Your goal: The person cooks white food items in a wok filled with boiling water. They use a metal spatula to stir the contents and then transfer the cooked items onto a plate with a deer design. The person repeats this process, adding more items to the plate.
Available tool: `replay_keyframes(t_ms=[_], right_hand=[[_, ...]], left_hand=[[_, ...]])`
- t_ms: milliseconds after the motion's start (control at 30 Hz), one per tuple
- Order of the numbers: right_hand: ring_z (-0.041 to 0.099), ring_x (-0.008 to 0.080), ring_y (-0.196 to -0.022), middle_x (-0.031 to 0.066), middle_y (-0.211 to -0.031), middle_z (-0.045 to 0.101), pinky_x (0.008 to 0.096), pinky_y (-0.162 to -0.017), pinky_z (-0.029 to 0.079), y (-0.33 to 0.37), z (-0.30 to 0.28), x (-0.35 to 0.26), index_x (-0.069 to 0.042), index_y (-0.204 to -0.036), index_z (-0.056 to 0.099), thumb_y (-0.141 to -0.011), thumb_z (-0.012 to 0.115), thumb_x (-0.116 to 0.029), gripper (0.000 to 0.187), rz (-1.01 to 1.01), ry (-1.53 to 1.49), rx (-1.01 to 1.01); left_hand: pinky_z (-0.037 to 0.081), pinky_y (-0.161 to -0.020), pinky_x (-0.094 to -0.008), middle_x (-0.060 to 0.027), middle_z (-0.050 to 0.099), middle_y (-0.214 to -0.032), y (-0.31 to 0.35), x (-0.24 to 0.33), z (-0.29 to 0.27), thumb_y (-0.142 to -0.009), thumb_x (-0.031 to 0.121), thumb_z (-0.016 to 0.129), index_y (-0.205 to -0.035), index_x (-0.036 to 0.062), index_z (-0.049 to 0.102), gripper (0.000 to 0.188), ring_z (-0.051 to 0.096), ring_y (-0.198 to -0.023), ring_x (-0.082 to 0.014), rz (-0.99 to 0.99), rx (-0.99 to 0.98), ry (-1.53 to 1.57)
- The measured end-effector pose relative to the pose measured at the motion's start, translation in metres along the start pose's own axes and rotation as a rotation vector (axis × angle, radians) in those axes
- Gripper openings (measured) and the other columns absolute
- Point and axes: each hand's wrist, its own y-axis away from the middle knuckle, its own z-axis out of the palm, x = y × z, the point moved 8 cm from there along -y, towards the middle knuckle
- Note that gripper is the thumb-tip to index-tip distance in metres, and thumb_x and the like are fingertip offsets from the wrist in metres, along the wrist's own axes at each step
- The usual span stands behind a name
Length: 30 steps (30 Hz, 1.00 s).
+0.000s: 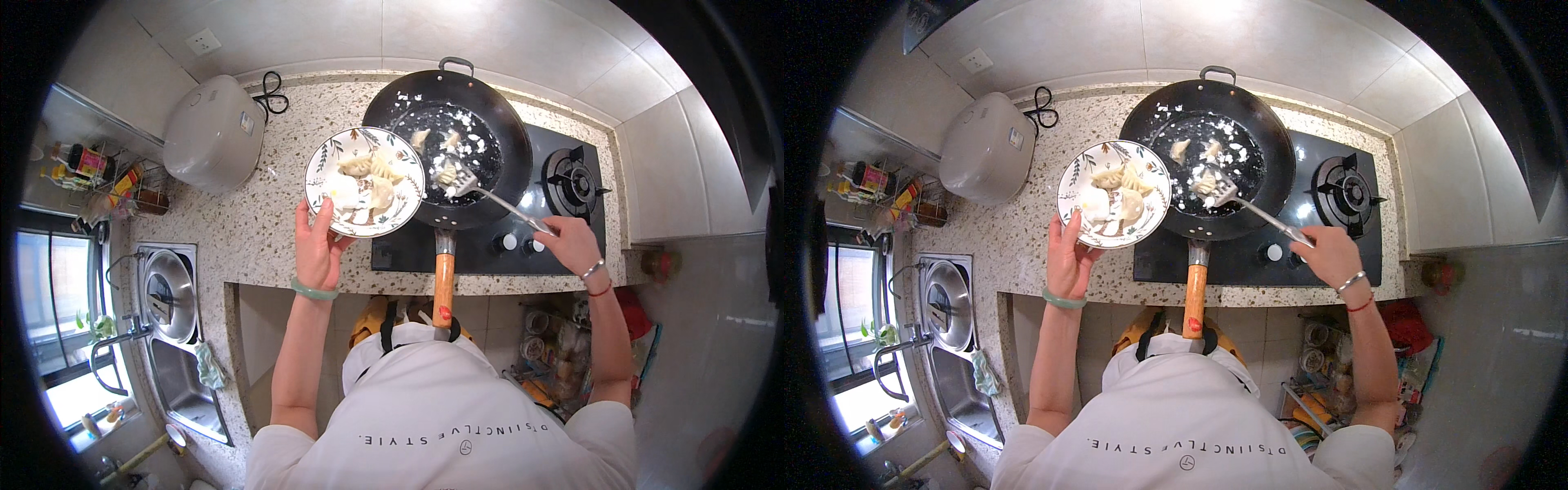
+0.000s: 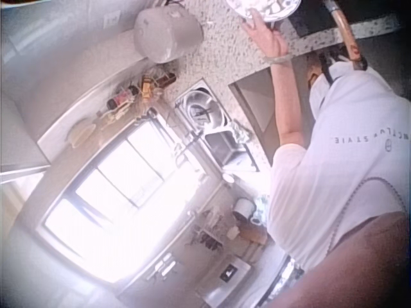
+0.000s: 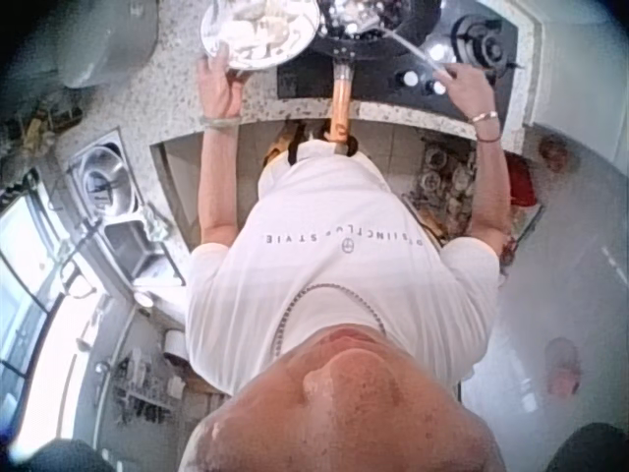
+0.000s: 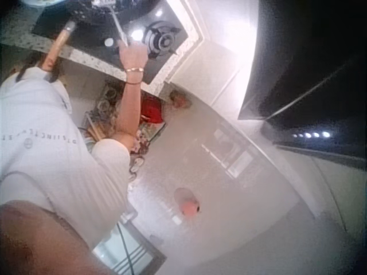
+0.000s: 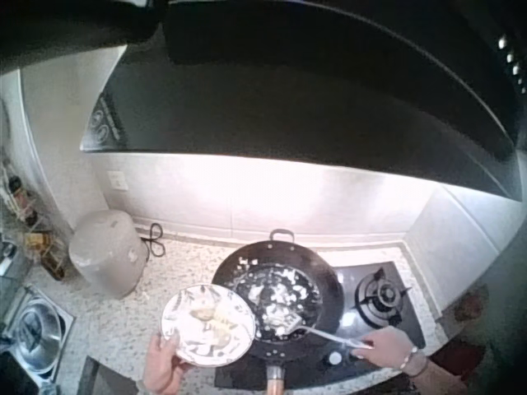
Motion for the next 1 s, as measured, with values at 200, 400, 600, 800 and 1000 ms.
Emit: replay_keyframes(t_ms=[200,400,600,800,1000], right_hand=[[0.064,0.0285,-0.067,0.014,-0.074,0.065,0.0352,-0.061,0.048,-0.011,0.038,-0.008,-0.006,-0.097,0.068,-0.076,0.069,-0.03,0.032,-0.001,-0.194,0.088],[0.064,0.0269,-0.065,0.0131,-0.073,0.066,0.0341,-0.058,0.048,-0.006,0.053,-0.005,-0.005,-0.097,0.067,-0.077,0.07,-0.026,0.029,-0.028,-0.272,0.168],[0.063,0.0278,-0.065,0.0124,-0.072,0.065,0.035,-0.059,0.047,-0.001,0.055,-0.001,-0.006,-0.096,0.067,-0.077,0.07,-0.025,0.027,0.005,-0.3,0.214],[0.061,0.0292,-0.065,0.0141,-0.072,0.063,0.0355,-0.059,0.046,0.002,0.035,-0.016,-0.005,-0.096,0.066,-0.078,0.067,-0.026,0.027,0.005,-0.15,0.265],[0.063,0.0343,-0.076,0.0139,-0.08,0.066,0.042,-0.065,0.049,-0.006,0.025,-0.02,-0.01,-0.093,0.067,-0.08,0.065,-0.03,0.024,0.065,-0.004,0.223]], left_hand=[[0.058,-0.066,-0.0317,-0.0088,0.058,-0.109,0.001,0.001,-0.004,-0.092,0.021,0.056,-0.121,0.0096,0.04,0.035,0.062,-0.092,-0.017,0.002,0.009,-0.014],[0.06,-0.069,-0.0346,-0.0103,0.059,-0.11,0.001,-0.002,-0.007,-0.092,0.02,0.055,-0.119,0.0091,0.041,0.032,0.063,-0.094,-0.0191,0.0,0.007,-0.025],[0.059,-0.07,-0.0348,-0.0104,0.059,-0.111,0.0,-0.005,0.003,-0.093,0.019,0.055,-0.119,0.0091,0.041,0.031,0.063,-0.094,-0.0189,-0.024,-0.019,-0.019],[0.059,-0.069,-0.0339,-0.0103,0.059,-0.111,-0.002,-0.008,0.007,-0.093,0.02,0.055,-0.12,0.0089,0.04,0.033,0.063,-0.094,-0.018,-0.041,-0.046,-0.041],[0.058,-0.063,-0.0293,-0.009,0.06,-0.106,0.004,-0.006,0.009,-0.092,0.022,0.057,-0.125,0.0089,0.038,0.041,0.063,-0.087,-0.0154,-0.038,-0.02,-0.01]])
